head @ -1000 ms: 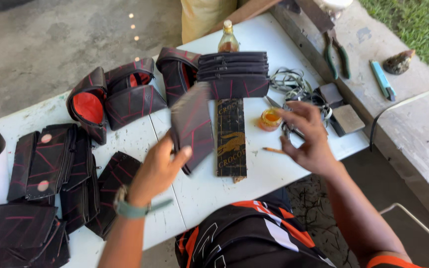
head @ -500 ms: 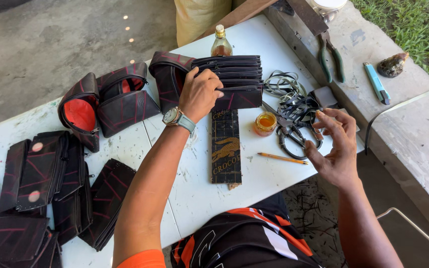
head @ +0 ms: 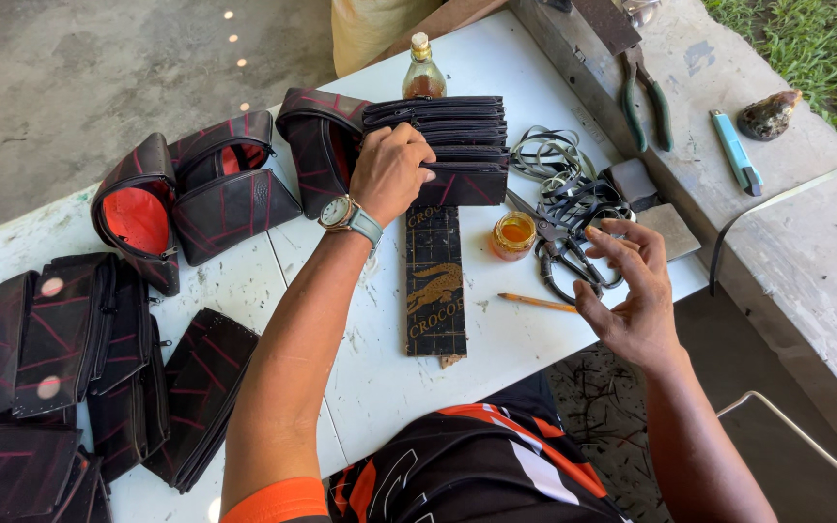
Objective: The person applies a yellow substance to the edges of black and red pouches using a small stick, then rubs the edges with fingers. The person handles multiple pouches one at a time, turning them over and working on different sides before placing them back on the table.
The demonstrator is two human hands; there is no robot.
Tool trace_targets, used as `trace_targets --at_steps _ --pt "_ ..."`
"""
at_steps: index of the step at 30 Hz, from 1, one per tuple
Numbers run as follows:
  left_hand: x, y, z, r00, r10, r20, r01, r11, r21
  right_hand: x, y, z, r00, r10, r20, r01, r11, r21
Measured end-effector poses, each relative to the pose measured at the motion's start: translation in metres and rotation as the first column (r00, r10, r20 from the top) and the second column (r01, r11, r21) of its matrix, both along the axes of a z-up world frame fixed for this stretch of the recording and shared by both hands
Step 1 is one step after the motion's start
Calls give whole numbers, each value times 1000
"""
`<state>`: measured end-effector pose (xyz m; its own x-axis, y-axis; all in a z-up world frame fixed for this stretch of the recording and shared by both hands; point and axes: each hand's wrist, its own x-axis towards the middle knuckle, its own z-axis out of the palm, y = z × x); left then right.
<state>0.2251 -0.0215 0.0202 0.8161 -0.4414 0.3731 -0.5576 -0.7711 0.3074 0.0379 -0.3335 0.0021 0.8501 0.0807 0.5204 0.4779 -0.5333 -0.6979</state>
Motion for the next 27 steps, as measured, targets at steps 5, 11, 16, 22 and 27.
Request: trace_targets --at_steps 5,11,16,22,27 --pt "-10 2 8 1000 -7 26 9 998 -63 0 4 1 1000 17 -22 -18 999 -33" --pt "-43 24 33 997 4 71 6 991 -137 -3 14 -4 999 25 -47 -30 993 -116" --pt "-106 111 58 975 112 -192 -153 965 -213 -12 19 -27 998 -25 -55 -10 829 -560" --pt "-191 219 55 821 441 -363 -440 894 91 -15 20 -48 990 -59 -125 -30 791 -611" --pt "-231 237 36 592 683 -428 -529 730 433 -15 20 -46 987 -39 -155 -58 816 -576"
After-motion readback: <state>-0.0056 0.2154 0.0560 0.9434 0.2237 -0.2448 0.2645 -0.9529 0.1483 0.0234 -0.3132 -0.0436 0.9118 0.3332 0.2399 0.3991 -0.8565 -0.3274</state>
